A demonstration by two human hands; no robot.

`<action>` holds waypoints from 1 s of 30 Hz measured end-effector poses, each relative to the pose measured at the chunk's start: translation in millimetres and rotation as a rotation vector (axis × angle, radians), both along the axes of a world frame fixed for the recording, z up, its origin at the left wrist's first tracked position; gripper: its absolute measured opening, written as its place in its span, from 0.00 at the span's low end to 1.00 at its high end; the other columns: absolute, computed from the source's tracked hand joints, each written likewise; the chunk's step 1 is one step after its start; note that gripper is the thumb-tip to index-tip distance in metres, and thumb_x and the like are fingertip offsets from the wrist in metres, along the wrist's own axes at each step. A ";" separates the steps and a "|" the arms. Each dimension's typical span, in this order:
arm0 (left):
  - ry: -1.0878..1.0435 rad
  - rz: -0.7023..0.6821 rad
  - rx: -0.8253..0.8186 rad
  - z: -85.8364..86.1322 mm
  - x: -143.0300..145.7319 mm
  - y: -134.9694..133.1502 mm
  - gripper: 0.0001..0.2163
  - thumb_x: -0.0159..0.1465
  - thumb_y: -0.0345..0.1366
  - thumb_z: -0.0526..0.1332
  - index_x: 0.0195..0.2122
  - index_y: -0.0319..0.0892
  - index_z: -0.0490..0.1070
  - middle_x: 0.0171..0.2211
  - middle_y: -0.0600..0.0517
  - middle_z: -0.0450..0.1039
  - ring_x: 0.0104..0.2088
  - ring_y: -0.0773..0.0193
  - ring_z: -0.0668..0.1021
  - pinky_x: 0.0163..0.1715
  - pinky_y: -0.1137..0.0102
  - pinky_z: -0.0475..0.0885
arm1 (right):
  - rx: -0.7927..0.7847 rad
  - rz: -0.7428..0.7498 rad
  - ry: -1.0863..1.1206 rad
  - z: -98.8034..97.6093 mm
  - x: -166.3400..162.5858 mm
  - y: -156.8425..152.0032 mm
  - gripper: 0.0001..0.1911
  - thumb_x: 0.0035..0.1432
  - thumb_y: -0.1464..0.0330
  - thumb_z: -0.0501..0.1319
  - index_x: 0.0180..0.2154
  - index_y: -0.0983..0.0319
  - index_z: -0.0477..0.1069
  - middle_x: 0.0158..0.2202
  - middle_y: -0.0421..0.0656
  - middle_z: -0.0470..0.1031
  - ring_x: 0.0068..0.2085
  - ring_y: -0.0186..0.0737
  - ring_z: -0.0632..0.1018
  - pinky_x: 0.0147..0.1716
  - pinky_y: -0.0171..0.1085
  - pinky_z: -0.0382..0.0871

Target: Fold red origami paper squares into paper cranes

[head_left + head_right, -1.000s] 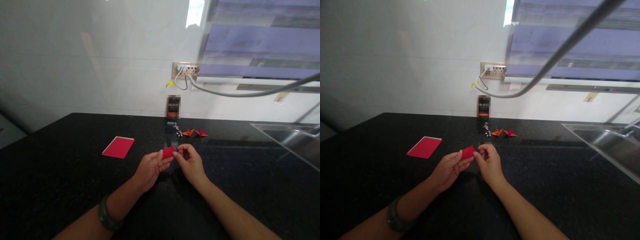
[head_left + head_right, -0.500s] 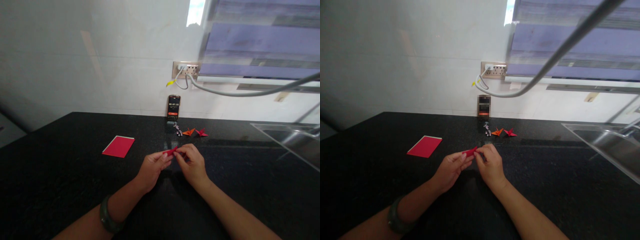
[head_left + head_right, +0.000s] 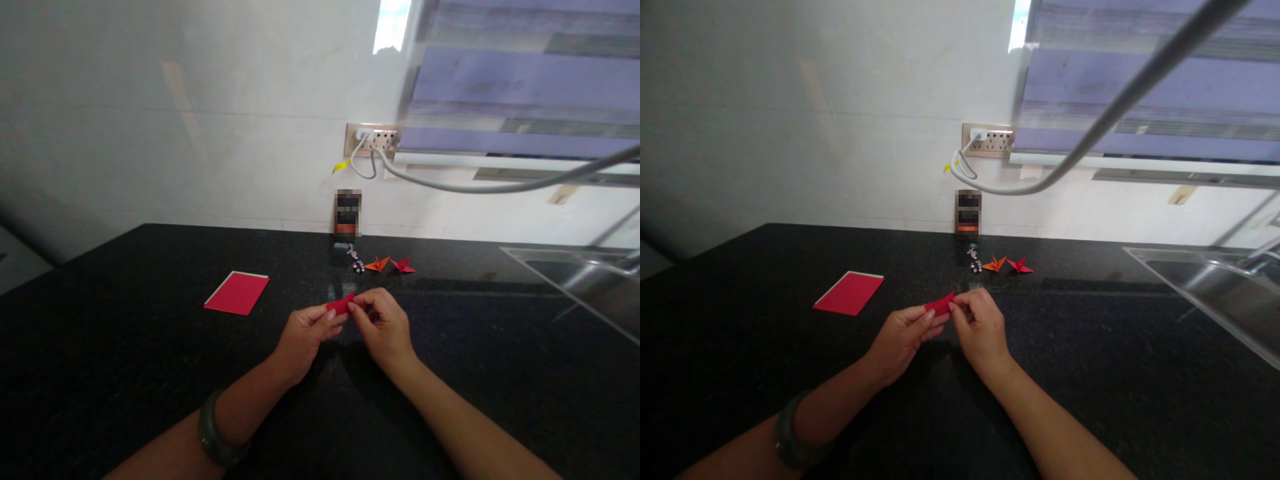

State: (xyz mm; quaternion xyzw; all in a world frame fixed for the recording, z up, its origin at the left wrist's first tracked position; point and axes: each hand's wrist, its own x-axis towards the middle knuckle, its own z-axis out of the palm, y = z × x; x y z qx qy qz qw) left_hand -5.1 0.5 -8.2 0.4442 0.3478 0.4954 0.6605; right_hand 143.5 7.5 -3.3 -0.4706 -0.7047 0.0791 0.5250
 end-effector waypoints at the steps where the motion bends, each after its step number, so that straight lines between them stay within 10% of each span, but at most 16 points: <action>1: 0.004 0.002 0.006 -0.1 0.0 0.1 0.11 0.56 0.38 0.61 0.38 0.39 0.75 0.45 0.43 0.73 0.46 0.55 0.74 0.43 0.65 0.69 | -0.002 -0.009 0.008 -0.4 0.0 0.1 0.01 0.53 0.72 0.58 0.30 0.61 0.68 0.27 0.40 0.67 0.28 0.34 0.70 0.24 0.33 0.66; 30: 0.101 0.077 0.013 6.5 0.3 -1.5 0.15 0.54 0.39 0.62 0.41 0.38 0.73 0.42 0.43 0.75 0.43 0.55 0.76 0.40 0.65 0.71 | -0.100 0.047 0.022 0.2 -0.6 2.0 0.05 0.55 0.71 0.55 0.28 0.61 0.67 0.27 0.41 0.68 0.28 0.35 0.70 0.24 0.33 0.65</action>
